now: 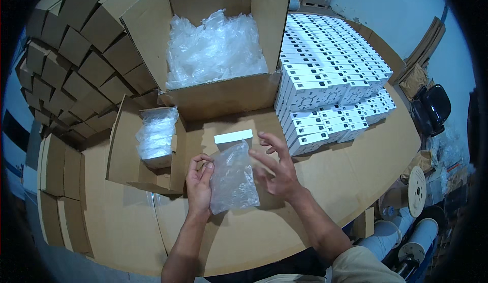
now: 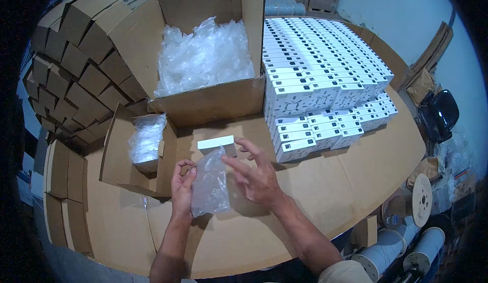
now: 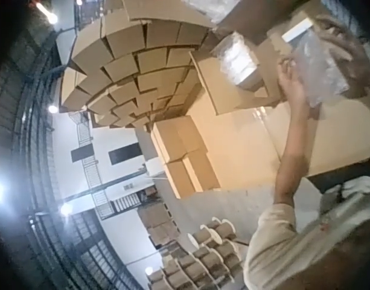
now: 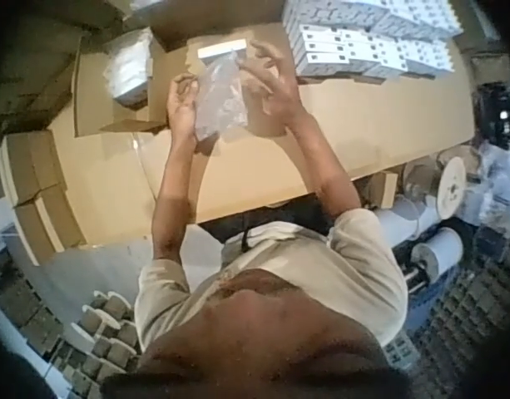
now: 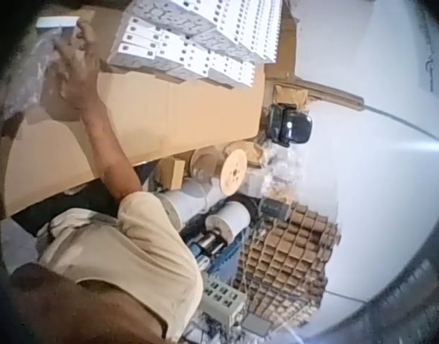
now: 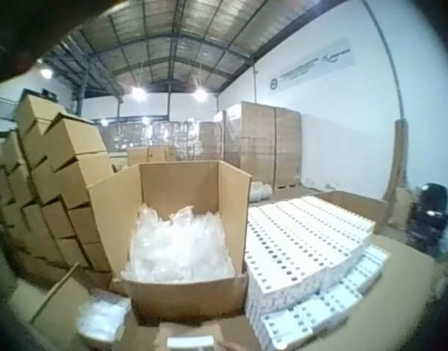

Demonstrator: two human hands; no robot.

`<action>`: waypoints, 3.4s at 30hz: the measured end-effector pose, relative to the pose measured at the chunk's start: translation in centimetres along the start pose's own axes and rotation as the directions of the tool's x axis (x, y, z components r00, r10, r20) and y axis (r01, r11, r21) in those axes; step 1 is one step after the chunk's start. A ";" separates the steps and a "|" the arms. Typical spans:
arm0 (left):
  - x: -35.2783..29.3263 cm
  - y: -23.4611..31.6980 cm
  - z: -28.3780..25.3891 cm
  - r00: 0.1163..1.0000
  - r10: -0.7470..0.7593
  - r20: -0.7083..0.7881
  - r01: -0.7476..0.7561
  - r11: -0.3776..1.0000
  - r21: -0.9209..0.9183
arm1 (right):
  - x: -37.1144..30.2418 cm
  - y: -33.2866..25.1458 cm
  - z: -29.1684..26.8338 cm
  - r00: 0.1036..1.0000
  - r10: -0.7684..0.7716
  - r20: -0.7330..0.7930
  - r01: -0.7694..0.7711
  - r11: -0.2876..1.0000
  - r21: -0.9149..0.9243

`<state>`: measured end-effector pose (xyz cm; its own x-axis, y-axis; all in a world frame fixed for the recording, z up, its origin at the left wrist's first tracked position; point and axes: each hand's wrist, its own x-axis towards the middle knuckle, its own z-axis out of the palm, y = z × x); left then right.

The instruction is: Packing small white product boxes into bubble wrap and then into larger shipping boxes.

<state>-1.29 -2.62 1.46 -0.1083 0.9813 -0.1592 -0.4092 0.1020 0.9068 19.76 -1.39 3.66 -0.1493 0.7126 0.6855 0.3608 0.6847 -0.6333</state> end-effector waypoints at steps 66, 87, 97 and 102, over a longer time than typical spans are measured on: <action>-1.7 -1.8 2.4 0.931 0.361 0.050 -0.328 0.771 0.545 | -1.8 0.9 2.7 0.781 0.557 -0.283 -0.462 0.820 0.338; -1.4 -1.1 2.3 0.897 0.384 0.218 -0.439 0.725 0.531 | -0.6 -0.2 0.7 0.995 0.077 -0.063 -0.087 0.980 -0.177; -0.2 -2.0 1.0 0.964 0.241 0.113 -0.259 0.753 0.605 | -0.3 -0.6 0.0 0.987 -0.113 0.115 0.143 0.941 -0.305; -0.4 -1.6 1.4 0.955 0.241 0.174 -0.297 0.739 0.605 | 0.2 -1.4 -0.5 0.966 -0.145 0.213 0.213 0.917 -0.338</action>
<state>0.66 -2.94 0.55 -0.0450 0.9899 0.1346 0.2782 -0.1170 0.9534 19.66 -2.27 4.86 -0.3930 0.6215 0.6777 0.6105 0.7275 -0.3131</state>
